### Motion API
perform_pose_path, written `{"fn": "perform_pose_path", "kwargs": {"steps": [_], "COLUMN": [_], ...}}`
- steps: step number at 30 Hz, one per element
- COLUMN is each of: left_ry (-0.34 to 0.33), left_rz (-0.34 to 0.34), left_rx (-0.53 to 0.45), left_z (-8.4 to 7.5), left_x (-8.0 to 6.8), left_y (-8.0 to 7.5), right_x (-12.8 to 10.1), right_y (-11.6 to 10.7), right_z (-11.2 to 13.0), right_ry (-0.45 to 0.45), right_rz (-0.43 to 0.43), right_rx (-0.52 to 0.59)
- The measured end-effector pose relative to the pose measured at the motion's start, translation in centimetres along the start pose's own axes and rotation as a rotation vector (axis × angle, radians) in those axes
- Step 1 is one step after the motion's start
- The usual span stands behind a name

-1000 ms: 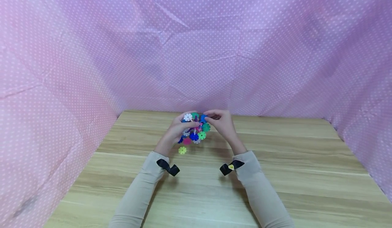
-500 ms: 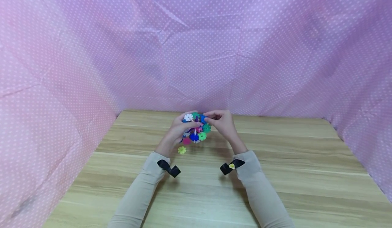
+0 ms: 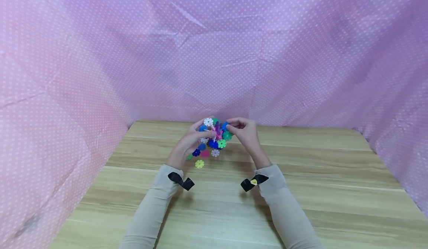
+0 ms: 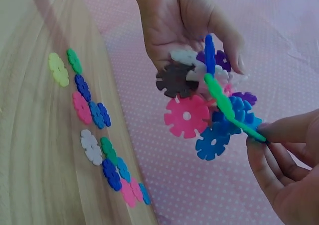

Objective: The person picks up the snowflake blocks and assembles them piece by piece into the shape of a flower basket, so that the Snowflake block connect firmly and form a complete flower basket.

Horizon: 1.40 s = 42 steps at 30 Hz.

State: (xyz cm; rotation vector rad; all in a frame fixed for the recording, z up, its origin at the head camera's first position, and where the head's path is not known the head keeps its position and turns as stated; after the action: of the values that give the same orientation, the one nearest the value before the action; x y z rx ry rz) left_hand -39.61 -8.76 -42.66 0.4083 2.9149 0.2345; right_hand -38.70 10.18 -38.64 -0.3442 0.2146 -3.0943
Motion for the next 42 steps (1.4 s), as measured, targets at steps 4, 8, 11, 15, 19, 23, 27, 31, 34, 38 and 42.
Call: {"fn": "perform_pose_path", "kwargs": {"steps": [4,8,11,15,19,23,27,31,34,38,42], "left_ry": [-0.007,0.035,0.080,0.105,0.096,0.082,0.073,0.065,0.070,0.065,0.039], "left_rz": [-0.094,-0.169,-0.181,-0.168,-0.140,-0.145,-0.189,-0.228,-0.246,-0.245,-0.224], "left_rx": [-0.093,-0.174,-0.203,-0.194,-0.139,-0.101,-0.088,-0.093,-0.103,-0.123,-0.141], "left_z": [0.4,0.6,0.6,0.7,0.5,0.3,0.1,-0.5,-0.9,-1.4,-1.4], "left_x": [0.0,-0.2,-0.3,-0.3,-0.3,-0.3,-0.3,-0.2,-0.1,0.1,0.4], "left_y": [-0.2,-0.1,0.2,0.3,0.2,-0.2,-1.1,-2.3,-3.1,-3.6,-3.7], "right_x": [-0.3,-0.8,-1.1,-1.3,-1.1,-0.8,-0.5,0.2,0.9,1.5,2.0], "right_y": [0.2,0.6,0.8,1.0,1.1,1.1,0.9,0.7,0.8,1.3,1.6], "right_z": [0.1,0.3,0.4,0.4,0.4,0.3,0.0,-1.0,-2.3,-3.9,-5.9], "right_ry": [-0.017,-0.034,-0.044,-0.059,-0.050,-0.009,0.041,0.088,0.094,0.100,0.124], "right_rz": [-0.042,-0.084,-0.117,-0.127,-0.083,0.030,0.130,0.163,0.199,0.286,0.375], "right_rx": [0.039,0.071,0.100,0.140,0.114,0.046,-0.011,-0.068,-0.135,-0.266,-0.391]}}
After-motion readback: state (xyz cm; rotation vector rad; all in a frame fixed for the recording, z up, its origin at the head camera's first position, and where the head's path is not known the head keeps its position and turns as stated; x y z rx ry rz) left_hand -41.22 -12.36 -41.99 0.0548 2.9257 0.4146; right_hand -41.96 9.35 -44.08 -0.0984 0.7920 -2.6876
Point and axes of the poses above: each hand's wrist, its own x-axis towards the middle knuckle, its own y-axis out of the palm, z = x × y, the point moved 7 cm from there along x, towards the middle knuckle, and after that the axes turned 1 degree about y, right-handed, at the moved point
